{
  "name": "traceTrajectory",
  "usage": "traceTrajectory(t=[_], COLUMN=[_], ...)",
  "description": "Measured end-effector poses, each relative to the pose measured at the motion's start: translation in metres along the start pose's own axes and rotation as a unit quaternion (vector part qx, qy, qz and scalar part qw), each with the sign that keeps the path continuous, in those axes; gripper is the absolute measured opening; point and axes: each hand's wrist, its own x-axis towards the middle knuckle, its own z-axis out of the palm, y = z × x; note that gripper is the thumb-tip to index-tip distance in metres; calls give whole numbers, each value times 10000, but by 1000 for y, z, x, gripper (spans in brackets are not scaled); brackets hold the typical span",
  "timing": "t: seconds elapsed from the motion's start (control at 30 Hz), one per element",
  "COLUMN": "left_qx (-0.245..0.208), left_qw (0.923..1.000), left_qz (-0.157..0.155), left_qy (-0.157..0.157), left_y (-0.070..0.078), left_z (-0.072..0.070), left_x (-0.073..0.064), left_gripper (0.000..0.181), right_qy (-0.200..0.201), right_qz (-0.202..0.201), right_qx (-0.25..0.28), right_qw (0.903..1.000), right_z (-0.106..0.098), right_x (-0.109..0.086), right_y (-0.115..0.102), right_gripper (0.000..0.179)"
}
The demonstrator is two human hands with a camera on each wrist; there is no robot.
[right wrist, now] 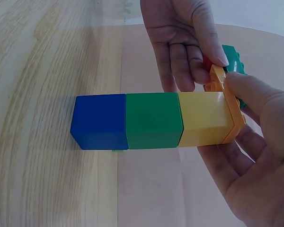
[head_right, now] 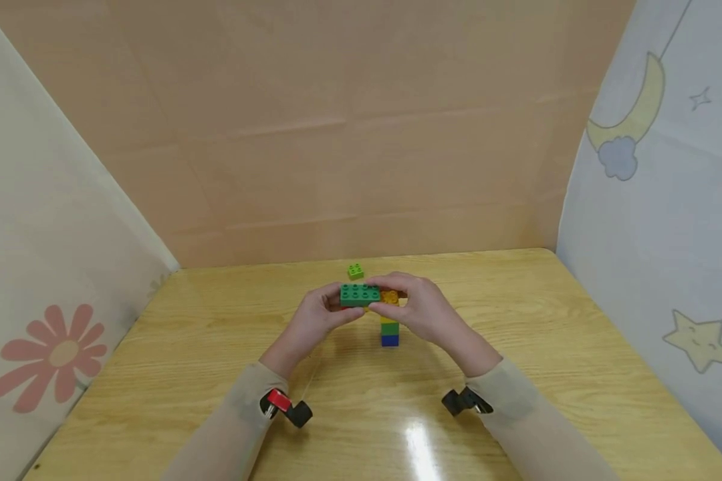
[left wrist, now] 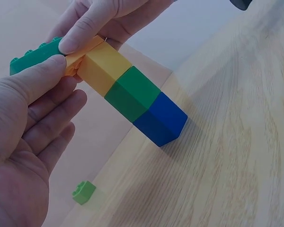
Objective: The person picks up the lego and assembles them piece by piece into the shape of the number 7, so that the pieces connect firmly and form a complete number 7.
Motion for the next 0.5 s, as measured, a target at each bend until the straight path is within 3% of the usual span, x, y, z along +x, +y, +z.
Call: traceTrajectory(t=[0.5], left_qx=[-215], left_qw=[9996], left_qz=[85], left_qy=[-167], left_y=[-2], left_z=[0], left_x=[2], left_gripper=[41], right_qy=[80], right_qz=[-98], right_qx=[-22], right_qw=[9999], right_z=[1], right_x=[-1], right_y=[-2], right_gripper=[43])
